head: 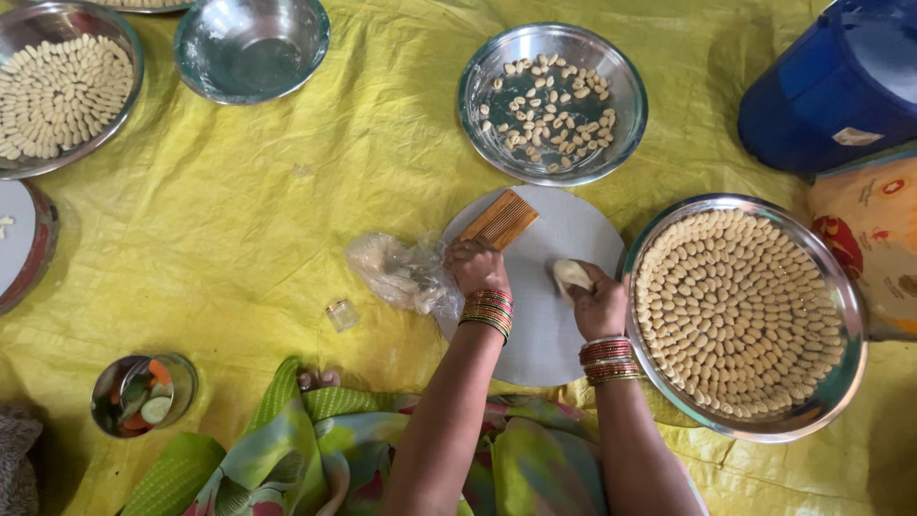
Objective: The person takes small pieces of dough from a plastic bag, rolls them into balls, and presses them onto a wooden ridged tool to create textured shapes. The shaped snacks are placed into a metal bowl.
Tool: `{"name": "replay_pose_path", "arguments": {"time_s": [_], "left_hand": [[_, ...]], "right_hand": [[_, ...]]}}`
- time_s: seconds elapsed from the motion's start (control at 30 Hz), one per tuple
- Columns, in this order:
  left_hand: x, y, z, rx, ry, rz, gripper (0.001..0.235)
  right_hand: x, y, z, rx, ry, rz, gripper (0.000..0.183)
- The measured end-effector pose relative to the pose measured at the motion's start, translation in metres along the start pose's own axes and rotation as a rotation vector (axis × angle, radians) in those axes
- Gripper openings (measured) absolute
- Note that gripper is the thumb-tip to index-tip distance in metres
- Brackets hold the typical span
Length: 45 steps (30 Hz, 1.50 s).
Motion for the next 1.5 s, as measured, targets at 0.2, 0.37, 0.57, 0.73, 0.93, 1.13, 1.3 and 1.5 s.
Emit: {"name": "replay_pose_path", "arguments": {"time_s": [0.2,0.37,0.57,0.73,0.93,1.13,1.3,1.5], "left_hand": [[-0.002,-0.002,-0.003,0.005,0.004,-0.030,0.051],[-0.002,-0.006,-0.007,0.004,0.083,-0.058,0.050],[-0.009,-0.004,-0.008,-0.016,0.070,-0.105,0.045],[-0.004,-0.005,-0.005,-0.027,0.056,-0.060,0.053],[0.001,-0.002,-0.005,-0.118,-0.059,-0.036,0.059],[0.001,-0.005,-0.011,-0.138,-0.030,-0.027,0.053],[0.004,-0.012,-0.017,-0.105,0.057,-0.038,0.051],[0.007,-0.017,-0.019,-0.084,0.072,-0.020,0.051]], "right_hand": [[0.000,-0.023,-0.008,0.153,-0.036,-0.362,0.052],[-0.006,-0.069,-0.048,0.113,-0.017,-0.484,0.025],[-0.042,-0.063,-0.044,0.215,-0.025,-0.608,0.060],[-0.079,-0.042,-0.043,0.084,-0.142,-0.735,0.074],[-0.070,-0.037,0.053,-0.137,-0.107,-0.732,0.076],[-0.041,-0.029,0.139,-0.203,-0.013,-0.774,0.078],[-0.050,-0.005,0.144,-0.146,0.155,-0.845,0.082],[-0.063,0.001,0.087,-0.209,0.106,-0.805,0.073]]}}
Point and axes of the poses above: each hand's wrist, its own z-axis towards the middle knuckle, its own x-axis out of the back of the hand, y = z × x, the point moved 2 cm from there along z, towards the middle knuckle, and after that the axes turned 10 degrees about z, right-handed, at the moved point
